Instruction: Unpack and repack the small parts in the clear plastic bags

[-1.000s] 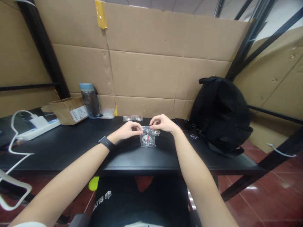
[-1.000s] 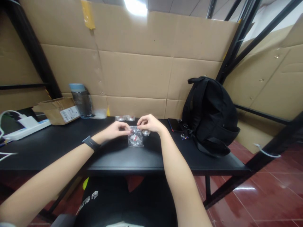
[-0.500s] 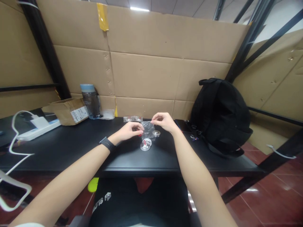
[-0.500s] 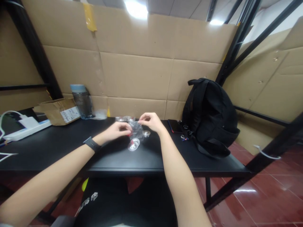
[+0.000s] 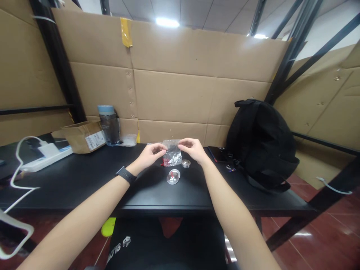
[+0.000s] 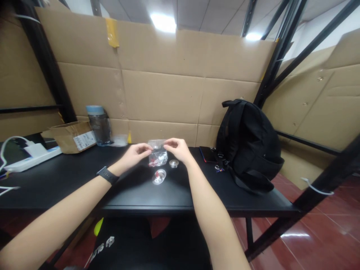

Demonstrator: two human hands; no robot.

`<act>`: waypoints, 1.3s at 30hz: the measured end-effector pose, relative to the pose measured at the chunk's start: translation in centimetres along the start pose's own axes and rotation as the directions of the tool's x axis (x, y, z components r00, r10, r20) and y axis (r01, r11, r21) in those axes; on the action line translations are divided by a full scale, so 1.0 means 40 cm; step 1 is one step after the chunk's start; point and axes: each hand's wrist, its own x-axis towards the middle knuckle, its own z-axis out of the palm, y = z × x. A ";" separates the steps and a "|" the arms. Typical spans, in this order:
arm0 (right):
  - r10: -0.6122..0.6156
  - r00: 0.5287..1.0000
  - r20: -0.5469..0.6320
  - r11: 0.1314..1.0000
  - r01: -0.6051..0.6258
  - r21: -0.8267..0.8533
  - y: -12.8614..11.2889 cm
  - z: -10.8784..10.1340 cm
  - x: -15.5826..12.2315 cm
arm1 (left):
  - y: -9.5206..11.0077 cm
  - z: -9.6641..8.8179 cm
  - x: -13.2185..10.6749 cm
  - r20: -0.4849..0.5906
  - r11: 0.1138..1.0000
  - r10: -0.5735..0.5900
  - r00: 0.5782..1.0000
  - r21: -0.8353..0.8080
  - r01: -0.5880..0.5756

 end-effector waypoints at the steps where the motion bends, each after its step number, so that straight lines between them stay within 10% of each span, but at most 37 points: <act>1: 0.007 1.000 -0.005 1.000 -0.007 -0.004 0.001 0.002 -0.001 | -0.003 0.000 0.000 -0.003 1.000 0.006 1.000 -0.003 -0.006; 39: -0.078 0.991 -0.107 0.983 0.059 -0.171 0.013 0.015 0.003 | -0.026 -0.016 0.003 0.060 0.985 0.035 0.998 0.167 -0.045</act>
